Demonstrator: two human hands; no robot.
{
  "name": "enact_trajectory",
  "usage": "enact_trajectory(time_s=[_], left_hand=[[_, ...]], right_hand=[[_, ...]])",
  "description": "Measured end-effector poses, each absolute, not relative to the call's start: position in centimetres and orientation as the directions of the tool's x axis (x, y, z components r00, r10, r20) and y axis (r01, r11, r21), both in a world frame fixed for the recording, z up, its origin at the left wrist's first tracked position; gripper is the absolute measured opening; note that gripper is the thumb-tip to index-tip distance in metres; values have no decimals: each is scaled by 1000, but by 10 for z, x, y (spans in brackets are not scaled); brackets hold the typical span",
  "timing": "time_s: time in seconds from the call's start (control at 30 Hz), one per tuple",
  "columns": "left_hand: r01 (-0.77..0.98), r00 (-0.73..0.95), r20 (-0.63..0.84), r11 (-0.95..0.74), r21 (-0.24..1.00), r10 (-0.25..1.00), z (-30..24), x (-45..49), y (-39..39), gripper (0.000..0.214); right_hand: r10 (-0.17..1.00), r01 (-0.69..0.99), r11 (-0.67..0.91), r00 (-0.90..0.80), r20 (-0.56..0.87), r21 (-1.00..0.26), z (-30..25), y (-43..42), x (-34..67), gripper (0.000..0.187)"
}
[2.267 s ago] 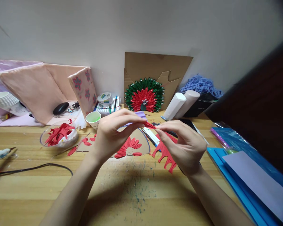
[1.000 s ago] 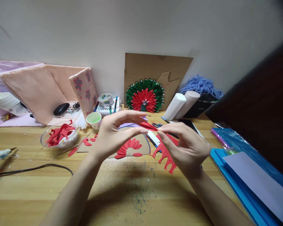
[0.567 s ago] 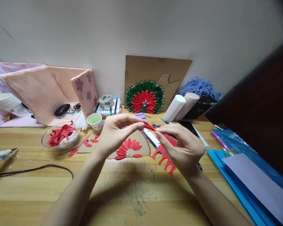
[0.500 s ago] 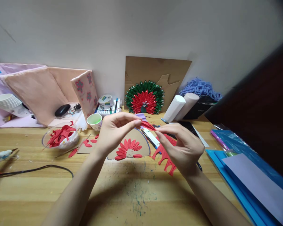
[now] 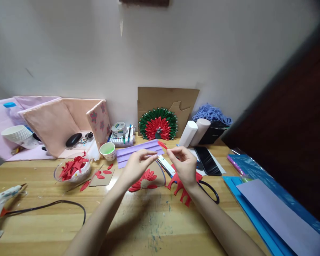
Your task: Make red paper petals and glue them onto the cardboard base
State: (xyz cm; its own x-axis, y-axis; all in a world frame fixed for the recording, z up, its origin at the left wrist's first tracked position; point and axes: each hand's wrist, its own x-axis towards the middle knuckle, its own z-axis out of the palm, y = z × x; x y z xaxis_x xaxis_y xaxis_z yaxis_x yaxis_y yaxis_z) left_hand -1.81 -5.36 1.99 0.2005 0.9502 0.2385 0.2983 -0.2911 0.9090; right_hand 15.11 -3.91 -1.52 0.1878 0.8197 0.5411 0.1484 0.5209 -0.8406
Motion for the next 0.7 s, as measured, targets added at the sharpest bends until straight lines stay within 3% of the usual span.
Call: enact_trajectory(time_s=[0.13,0.23,0.37,0.7], left_hand=[[27,235,91,-100,995,968,11,9,-58,27],[-111,216,41,-18,994,976,6,16,-60,30],[-164,154,25,0,986,988,3,15,-61,28],[-206,102,61,-39,978,993,1,7,-55,23]], right_hand=[[801,194,560,122,586,-805,-20,-42,149,9],[702,343,636,115,703,-691,-19,-45,148,4],[571,462,705,78,817,-538,-15,-48,146,5],[602,474,712,-34,798,-518,-9,-54,145,9]])
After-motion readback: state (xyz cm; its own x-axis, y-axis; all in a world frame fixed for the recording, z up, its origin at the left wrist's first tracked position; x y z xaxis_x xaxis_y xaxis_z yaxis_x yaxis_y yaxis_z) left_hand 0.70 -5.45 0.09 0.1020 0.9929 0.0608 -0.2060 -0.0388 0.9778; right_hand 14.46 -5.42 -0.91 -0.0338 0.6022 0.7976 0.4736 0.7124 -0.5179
